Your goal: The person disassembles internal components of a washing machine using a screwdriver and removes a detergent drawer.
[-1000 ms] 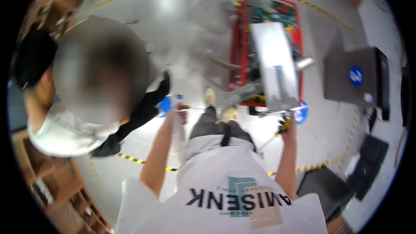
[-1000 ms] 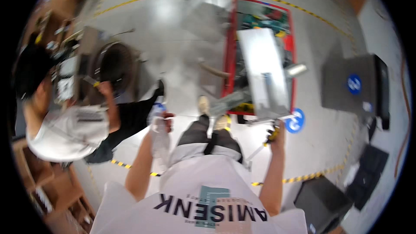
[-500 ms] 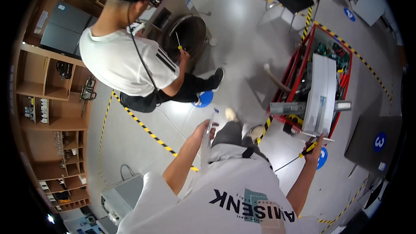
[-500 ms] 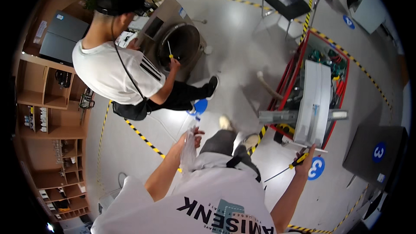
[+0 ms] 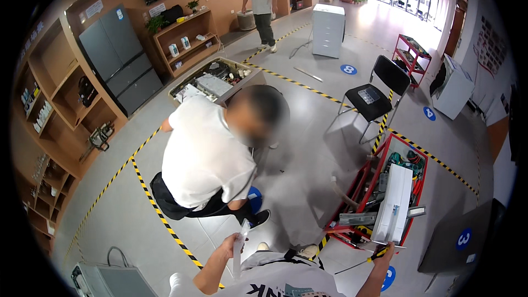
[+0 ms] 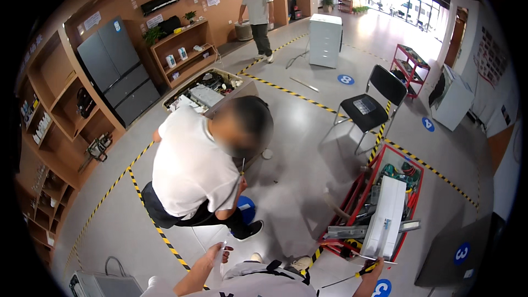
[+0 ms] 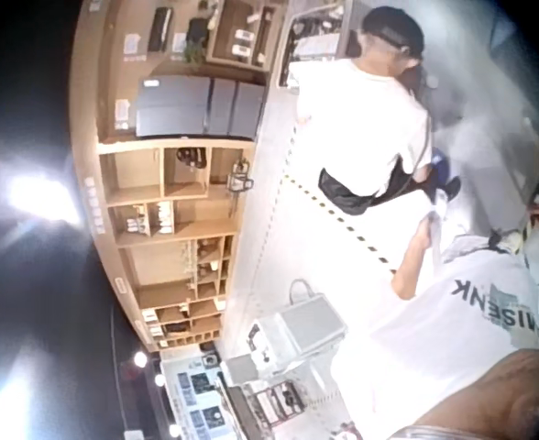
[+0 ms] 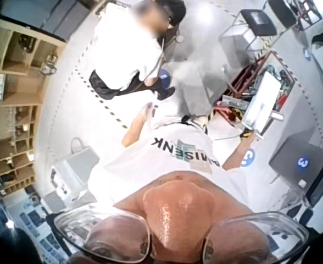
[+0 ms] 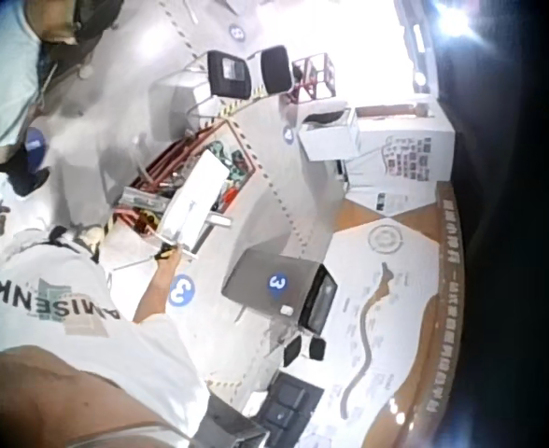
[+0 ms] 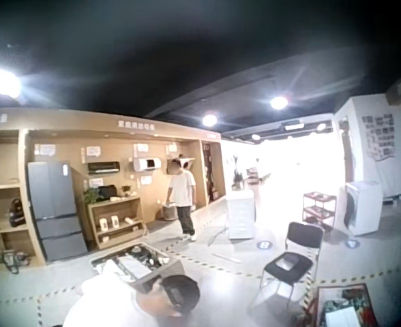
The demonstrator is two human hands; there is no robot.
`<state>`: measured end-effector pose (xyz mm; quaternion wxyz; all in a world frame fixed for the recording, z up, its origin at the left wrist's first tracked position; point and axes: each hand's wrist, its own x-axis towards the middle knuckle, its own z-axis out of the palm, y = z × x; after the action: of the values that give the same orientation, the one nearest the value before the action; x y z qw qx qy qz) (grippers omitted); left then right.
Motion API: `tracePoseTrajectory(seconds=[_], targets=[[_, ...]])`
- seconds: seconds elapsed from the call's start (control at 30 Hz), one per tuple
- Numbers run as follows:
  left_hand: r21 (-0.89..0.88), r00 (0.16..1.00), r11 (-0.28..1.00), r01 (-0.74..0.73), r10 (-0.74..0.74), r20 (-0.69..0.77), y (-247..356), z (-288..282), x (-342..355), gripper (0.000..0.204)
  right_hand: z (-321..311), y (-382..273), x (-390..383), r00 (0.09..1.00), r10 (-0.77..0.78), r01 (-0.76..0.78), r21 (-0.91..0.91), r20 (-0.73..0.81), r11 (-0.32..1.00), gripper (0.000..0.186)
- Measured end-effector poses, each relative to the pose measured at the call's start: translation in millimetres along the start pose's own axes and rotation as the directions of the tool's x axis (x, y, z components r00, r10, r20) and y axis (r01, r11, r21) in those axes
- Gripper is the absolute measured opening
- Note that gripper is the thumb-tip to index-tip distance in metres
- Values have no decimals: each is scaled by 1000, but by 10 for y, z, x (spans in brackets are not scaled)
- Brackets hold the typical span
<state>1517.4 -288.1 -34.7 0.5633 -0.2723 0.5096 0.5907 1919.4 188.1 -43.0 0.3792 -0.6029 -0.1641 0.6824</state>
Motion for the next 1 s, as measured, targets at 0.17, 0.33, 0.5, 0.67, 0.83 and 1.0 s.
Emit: tracePoseTrajectory(seconds=[0.17, 0.33, 0.5, 0.67, 0.83, 1.0], targets=[[86, 996, 995, 56, -62, 62, -83, -690, 147, 39, 62, -46, -444, 991, -127, 129, -55, 42, 990, 42], [221, 994, 971, 92, -77, -79, -246, -774, -10, 36, -365, -80, -827, 989, -143, 143, -26, 29, 989, 44], [403, 988, 902, 155, -139, -69, -867, -1544, 277, 36, -352, -38, -1840, 976, -115, 135, -101, 183, 986, 36], [347, 972, 916, 204, -149, -180, -1570, -2046, -16, 37, -729, -70, -2143, 983, 17, 35, -276, 184, 960, 32], [162, 942, 971, 178, -120, -312, -2351, -2200, -460, 38, -1258, 182, -1963, 946, 221, -122, -372, 237, 920, 34], [132, 947, 984, 121, -75, -313, -2986, -1854, -949, 34, -1537, 557, -1901, 887, 335, -116, -548, 318, 829, 44]])
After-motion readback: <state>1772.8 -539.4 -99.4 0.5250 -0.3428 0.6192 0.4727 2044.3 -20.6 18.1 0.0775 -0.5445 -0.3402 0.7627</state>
